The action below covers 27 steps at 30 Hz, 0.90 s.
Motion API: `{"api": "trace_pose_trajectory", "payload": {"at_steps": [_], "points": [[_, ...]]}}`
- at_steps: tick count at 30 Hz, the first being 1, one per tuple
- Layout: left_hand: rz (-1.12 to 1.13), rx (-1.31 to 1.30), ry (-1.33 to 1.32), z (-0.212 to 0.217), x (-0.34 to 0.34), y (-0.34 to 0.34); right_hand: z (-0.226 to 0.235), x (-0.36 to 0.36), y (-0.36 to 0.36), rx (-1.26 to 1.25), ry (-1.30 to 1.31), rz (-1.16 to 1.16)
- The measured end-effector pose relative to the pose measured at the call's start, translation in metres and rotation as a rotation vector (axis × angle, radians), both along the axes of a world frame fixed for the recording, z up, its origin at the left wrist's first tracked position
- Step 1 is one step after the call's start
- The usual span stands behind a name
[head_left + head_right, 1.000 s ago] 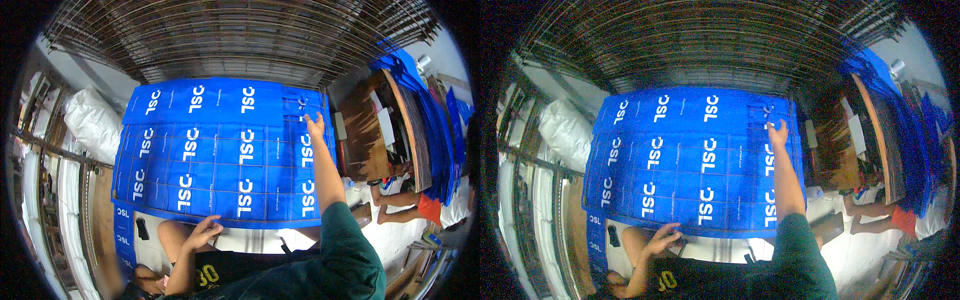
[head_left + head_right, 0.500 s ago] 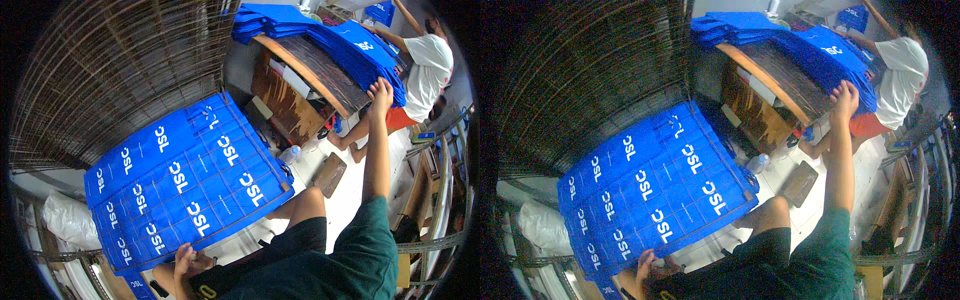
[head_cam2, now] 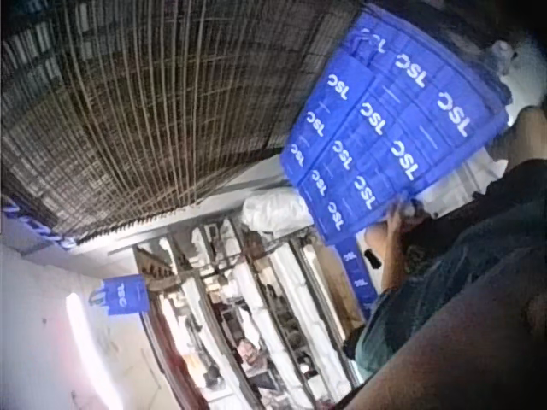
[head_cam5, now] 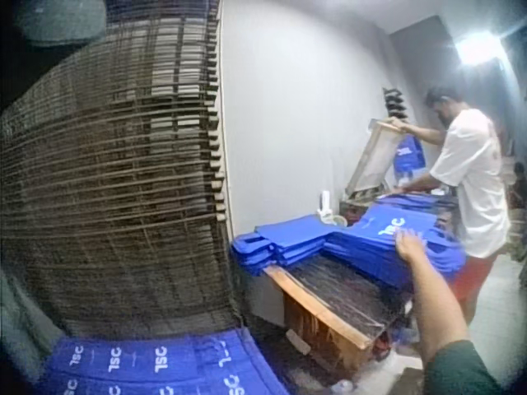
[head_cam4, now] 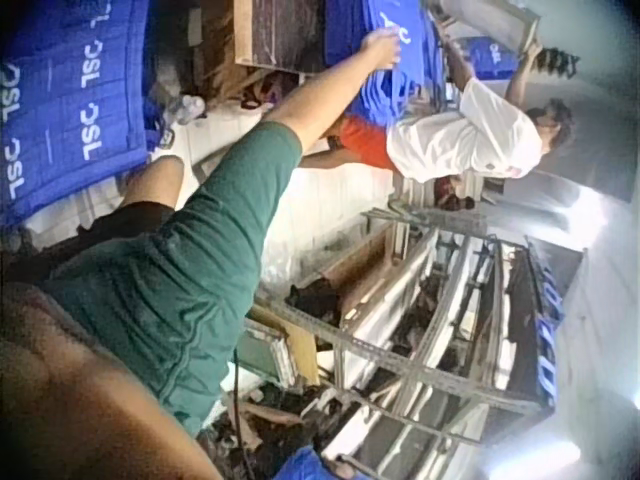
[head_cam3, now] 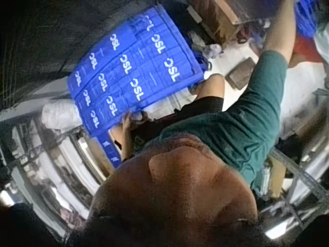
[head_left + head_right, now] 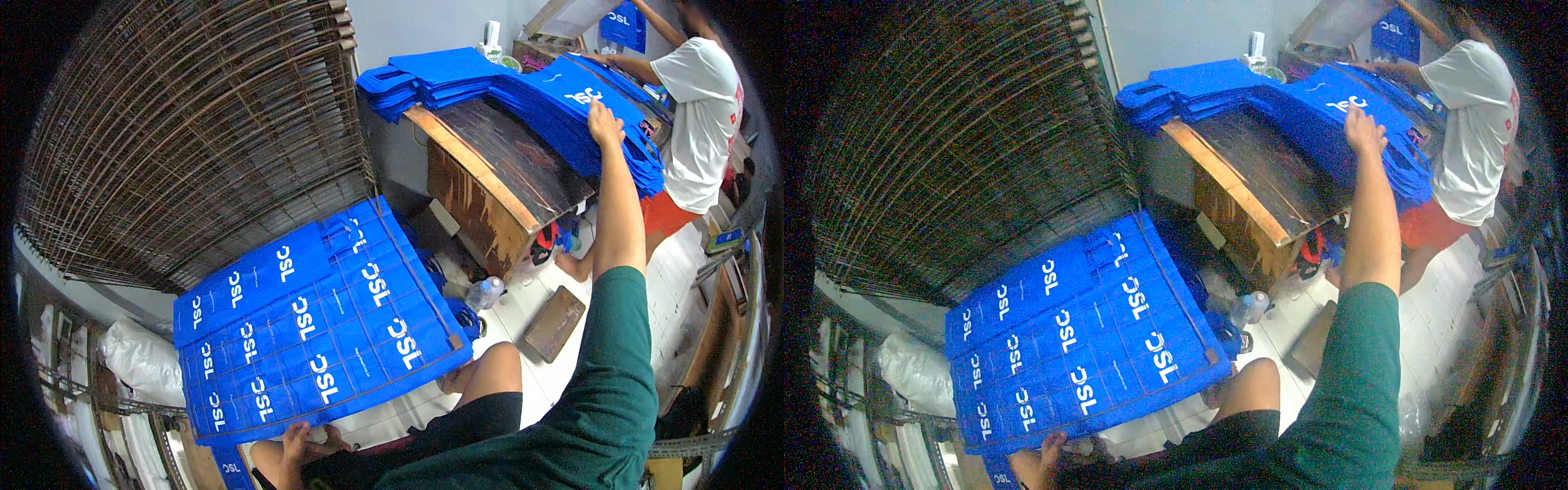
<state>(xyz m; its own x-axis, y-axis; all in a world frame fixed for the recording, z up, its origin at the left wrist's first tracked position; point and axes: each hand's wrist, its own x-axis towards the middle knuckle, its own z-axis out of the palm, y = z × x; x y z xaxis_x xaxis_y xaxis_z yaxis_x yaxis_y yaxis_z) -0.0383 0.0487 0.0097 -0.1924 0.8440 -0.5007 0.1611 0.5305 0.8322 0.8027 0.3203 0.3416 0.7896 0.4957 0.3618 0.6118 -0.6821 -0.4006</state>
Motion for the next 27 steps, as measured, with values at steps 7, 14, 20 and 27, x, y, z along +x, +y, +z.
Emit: {"api": "trace_pose_trajectory", "payload": {"at_steps": [7,14,20,27], "points": [[0.062,-0.039,0.106,-0.002,0.004,-0.002,-0.019,0.023,-0.016,-0.06,-0.127,-0.1],[-0.007,0.083,0.249,0.026,0.032,0.002,0.014,-0.016,-0.037,0.124,-0.693,-0.076],[-0.249,0.152,-0.058,0.056,0.115,0.034,0.037,-0.098,-0.078,0.423,-1.094,0.172],[-0.507,-0.014,-0.69,0.14,0.205,0.099,0.054,-0.256,-0.178,0.486,-1.198,0.717]]}}
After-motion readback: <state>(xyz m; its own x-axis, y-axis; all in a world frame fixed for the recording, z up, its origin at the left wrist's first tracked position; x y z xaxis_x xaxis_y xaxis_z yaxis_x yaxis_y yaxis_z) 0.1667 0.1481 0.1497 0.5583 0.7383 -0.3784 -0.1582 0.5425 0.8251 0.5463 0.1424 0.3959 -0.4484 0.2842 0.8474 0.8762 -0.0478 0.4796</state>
